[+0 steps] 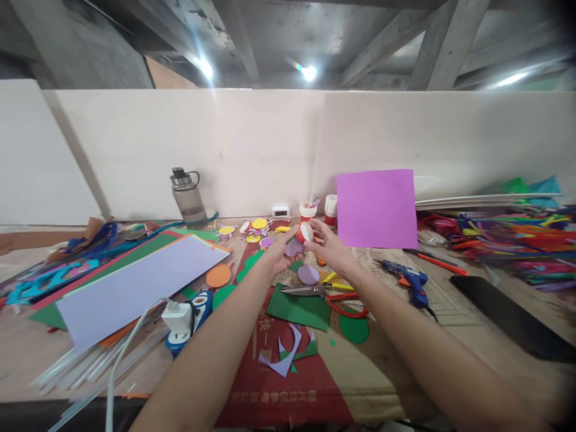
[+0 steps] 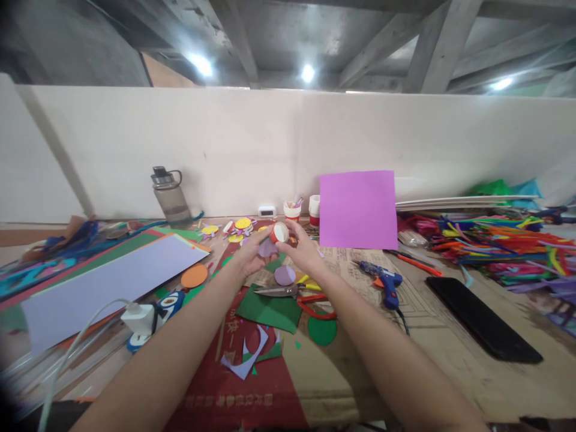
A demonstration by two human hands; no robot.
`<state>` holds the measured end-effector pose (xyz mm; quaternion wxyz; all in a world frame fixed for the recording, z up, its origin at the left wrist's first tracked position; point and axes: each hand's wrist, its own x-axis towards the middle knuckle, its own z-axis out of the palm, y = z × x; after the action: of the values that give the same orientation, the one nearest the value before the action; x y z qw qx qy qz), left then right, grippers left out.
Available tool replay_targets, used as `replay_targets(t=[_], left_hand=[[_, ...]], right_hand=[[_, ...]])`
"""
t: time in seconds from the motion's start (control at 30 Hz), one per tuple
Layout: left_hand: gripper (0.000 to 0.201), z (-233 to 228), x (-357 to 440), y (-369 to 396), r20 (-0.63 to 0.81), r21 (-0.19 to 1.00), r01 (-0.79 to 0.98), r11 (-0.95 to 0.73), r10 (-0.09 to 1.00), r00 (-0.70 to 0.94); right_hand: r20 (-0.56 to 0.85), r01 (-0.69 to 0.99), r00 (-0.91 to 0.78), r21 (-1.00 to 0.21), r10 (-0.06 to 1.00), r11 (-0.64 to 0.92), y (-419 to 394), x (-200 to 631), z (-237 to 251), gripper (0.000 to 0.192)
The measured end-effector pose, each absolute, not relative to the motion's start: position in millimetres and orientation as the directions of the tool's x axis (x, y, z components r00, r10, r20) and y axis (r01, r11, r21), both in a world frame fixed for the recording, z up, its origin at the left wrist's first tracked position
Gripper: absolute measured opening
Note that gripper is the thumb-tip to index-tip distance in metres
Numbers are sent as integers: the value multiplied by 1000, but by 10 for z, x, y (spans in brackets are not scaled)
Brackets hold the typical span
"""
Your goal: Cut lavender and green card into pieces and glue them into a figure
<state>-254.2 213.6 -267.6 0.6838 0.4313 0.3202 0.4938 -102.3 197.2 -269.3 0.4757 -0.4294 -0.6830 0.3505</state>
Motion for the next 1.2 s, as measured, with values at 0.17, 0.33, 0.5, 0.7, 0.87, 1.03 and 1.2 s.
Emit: replay_targets(t=[0.17, 0.33, 0.5, 0.7, 0.87, 1.03, 1.2], left_hand=[[32, -2689, -2465, 2101, 449, 868, 121, -483, 864, 226], [58, -2673, -2450, 2051, 482, 534, 516, -670, 742, 466], [62, -2668, -2500, 2114, 483, 455, 512, -729, 684, 547], [69, -2602, -2480, 2083, 478, 359, 514, -779, 626, 616], [65, -2633, -2427, 2042, 501, 386, 505, -772, 636, 587], [63, -2652, -2414, 2050, 535, 481, 445, -755, 655, 534], [63, -2602, -2458, 2049, 515, 610, 402, -683, 727, 454]], right_hand=[[25, -181, -64, -983, 998, 13, 1915, -1111, -2742, 49], [-176, -490, -97, -848, 980, -201, 1910, -1070, -2677, 44], [-275, -540, -155, -781, 949, -314, 1898, -1018, -2628, 46], [-259, -534, -214, -776, 942, -335, 1915, -980, -2678, 47], [-209, -526, -244, -792, 947, -310, 1971, -939, -2748, 49], [-190, -534, -257, -790, 948, -303, 1992, -923, -2773, 52], [-196, -553, -261, -772, 945, -313, 1946, -929, -2735, 47]])
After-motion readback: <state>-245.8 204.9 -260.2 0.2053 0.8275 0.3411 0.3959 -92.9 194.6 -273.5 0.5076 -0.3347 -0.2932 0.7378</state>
